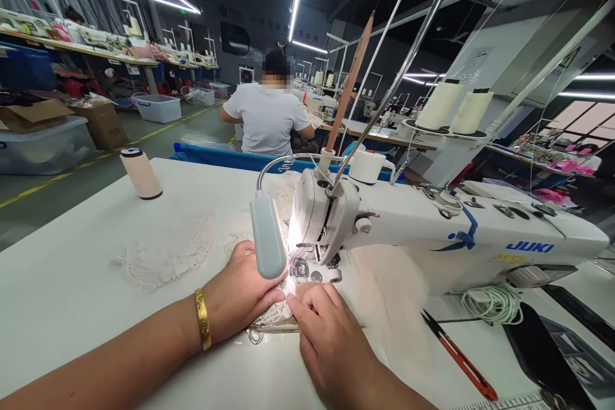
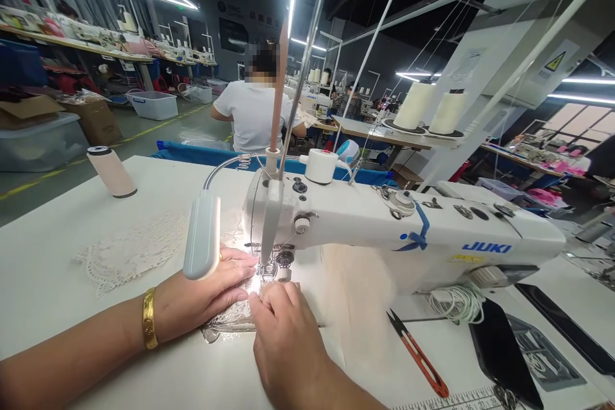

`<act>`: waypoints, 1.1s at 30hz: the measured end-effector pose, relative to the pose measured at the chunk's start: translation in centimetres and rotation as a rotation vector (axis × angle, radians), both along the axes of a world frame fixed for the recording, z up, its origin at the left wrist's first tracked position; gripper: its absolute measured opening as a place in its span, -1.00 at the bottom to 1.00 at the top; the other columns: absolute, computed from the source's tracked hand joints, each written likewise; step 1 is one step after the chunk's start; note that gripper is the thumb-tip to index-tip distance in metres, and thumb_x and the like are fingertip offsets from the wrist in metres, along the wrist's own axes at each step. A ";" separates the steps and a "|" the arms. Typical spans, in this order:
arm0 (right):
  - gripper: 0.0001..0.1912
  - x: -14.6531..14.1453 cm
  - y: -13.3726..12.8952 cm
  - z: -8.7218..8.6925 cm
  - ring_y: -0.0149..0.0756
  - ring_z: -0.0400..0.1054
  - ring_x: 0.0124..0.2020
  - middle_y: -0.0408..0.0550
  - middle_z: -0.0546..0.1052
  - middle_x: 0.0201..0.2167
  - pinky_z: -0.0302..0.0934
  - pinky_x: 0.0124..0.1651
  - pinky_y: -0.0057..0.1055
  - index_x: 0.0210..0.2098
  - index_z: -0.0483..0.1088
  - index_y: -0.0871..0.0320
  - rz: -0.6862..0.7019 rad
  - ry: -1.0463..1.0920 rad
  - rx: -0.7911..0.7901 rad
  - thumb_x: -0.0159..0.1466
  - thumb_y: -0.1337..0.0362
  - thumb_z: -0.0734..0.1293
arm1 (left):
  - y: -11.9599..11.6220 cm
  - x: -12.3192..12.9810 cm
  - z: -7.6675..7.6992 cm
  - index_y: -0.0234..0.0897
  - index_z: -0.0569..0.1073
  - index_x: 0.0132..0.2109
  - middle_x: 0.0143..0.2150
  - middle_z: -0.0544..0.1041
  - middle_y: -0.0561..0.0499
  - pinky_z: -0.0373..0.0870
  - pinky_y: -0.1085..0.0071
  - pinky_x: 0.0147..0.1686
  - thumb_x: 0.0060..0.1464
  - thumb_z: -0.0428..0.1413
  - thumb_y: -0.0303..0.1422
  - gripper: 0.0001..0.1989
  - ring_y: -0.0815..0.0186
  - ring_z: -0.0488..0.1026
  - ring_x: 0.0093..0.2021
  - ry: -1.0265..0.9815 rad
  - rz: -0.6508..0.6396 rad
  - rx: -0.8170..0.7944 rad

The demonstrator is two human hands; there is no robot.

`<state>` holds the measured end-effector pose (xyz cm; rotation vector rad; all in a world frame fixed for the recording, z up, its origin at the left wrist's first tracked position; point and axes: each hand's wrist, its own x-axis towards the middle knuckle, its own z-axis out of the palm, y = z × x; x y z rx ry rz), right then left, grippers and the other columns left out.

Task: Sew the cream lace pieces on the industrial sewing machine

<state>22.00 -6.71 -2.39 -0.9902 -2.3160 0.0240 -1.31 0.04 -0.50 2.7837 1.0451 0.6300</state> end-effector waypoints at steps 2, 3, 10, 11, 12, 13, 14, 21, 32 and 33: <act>-0.47 0.0 0.0 0.0 -0.12 0.18 -0.26 0.01 0.36 -0.25 0.20 -0.26 -0.27 0.15 0.38 0.22 -0.005 -0.006 -0.012 0.26 0.65 0.16 | 0.1 -0.1 -0.2 -0.15 0.50 -0.04 0.20 0.62 -0.06 0.24 -0.02 0.29 0.35 0.12 -0.40 -0.90 -0.03 0.48 0.25 -0.002 -0.001 0.000; -0.47 0.0 0.0 0.0 -0.12 0.18 -0.26 0.01 0.36 -0.25 0.20 -0.26 -0.27 0.15 0.38 0.22 -0.008 -0.011 -0.018 0.26 0.65 0.16 | 0.3 -0.1 -0.4 -0.16 0.50 -0.03 0.20 0.62 -0.07 0.24 -0.02 0.28 0.36 0.12 -0.39 -0.90 -0.03 0.48 0.25 -0.003 -0.004 0.002; -0.51 0.0 0.1 0.4 -0.13 0.20 -0.28 0.00 0.38 -0.26 0.23 -0.28 -0.27 0.19 0.37 0.21 -0.024 -0.028 -0.034 0.34 0.60 0.15 | 0.7 0.5 -0.6 -0.19 0.50 -0.16 -0.03 0.67 -0.04 0.34 0.02 0.18 0.33 0.08 -0.43 -0.89 0.05 0.55 0.03 -0.040 0.008 0.105; -0.51 0.0 0.2 0.4 -0.12 0.21 -0.28 0.01 0.39 -0.26 0.25 -0.28 -0.26 0.21 0.36 0.22 -0.025 -0.031 -0.034 0.35 0.60 0.15 | 0.4 0.6 -0.3 -0.18 0.50 -0.17 -0.05 0.66 -0.03 0.35 0.05 0.15 0.35 0.05 -0.46 -0.84 0.09 0.55 0.00 -0.038 -0.012 0.120; -0.50 0.0 0.2 0.4 -0.12 0.22 -0.27 0.02 0.40 -0.25 0.26 -0.27 -0.25 0.24 0.34 0.23 -0.023 -0.033 -0.032 0.37 0.59 0.15 | 0.0 0.7 0.1 -0.18 0.50 -0.19 -0.07 0.66 -0.02 0.36 0.09 0.13 0.37 0.01 -0.50 -0.79 0.13 0.56 -0.04 -0.031 -0.046 0.129; -0.49 0.0 0.2 0.4 -0.11 0.23 -0.27 0.03 0.42 -0.24 0.28 -0.26 -0.24 0.28 0.32 0.23 -0.022 -0.036 -0.032 0.38 0.58 0.15 | -0.4 0.7 0.5 -0.18 0.49 -0.20 -0.10 0.65 -0.01 0.38 0.14 0.09 0.39 -0.03 -0.53 -0.75 0.16 0.55 -0.07 -0.024 -0.086 0.134; -0.49 0.0 0.3 0.4 -0.10 0.24 -0.26 0.04 0.43 -0.23 0.29 -0.25 -0.22 0.30 0.31 0.24 -0.022 -0.040 -0.034 0.40 0.57 0.15 | -0.7 0.7 0.9 -0.18 0.49 -0.21 -0.13 0.65 -0.01 0.38 0.18 0.05 0.39 -0.05 -0.56 -0.71 0.18 0.55 -0.10 -0.019 -0.123 0.135; -0.60 0.2 0.2 0.8 -0.06 0.30 -0.21 0.04 0.44 -0.22 0.34 -0.18 -0.16 0.21 0.38 0.21 -0.054 -0.048 -0.118 0.44 0.52 0.18 | -1.0 0.7 1.5 -0.18 0.52 -0.19 -0.18 0.64 -0.02 0.39 0.23 -0.03 0.37 -0.03 -0.60 -0.70 0.18 0.55 -0.14 -0.040 -0.159 0.137; -0.65 0.3 0.1 1.5 -0.06 0.30 -0.19 0.03 0.45 -0.18 0.37 -0.16 -0.14 0.13 0.40 0.15 -0.033 0.004 -0.167 0.44 0.52 0.18 | -1.0 0.5 1.3 -0.19 0.51 -0.21 -0.21 0.62 0.01 0.35 0.26 -0.09 0.37 -0.04 -0.62 -0.69 0.21 0.52 -0.16 -0.035 -0.194 0.136; -0.66 0.3 0.1 1.6 -0.06 0.30 -0.19 0.03 0.45 -0.18 0.37 -0.16 -0.13 0.12 0.40 0.15 -0.036 0.000 -0.176 0.44 0.52 0.18 | -0.9 0.6 1.2 -0.19 0.51 -0.21 -0.22 0.61 0.01 0.35 0.26 -0.09 0.37 -0.04 -0.62 -0.69 0.21 0.52 -0.17 -0.034 -0.191 0.137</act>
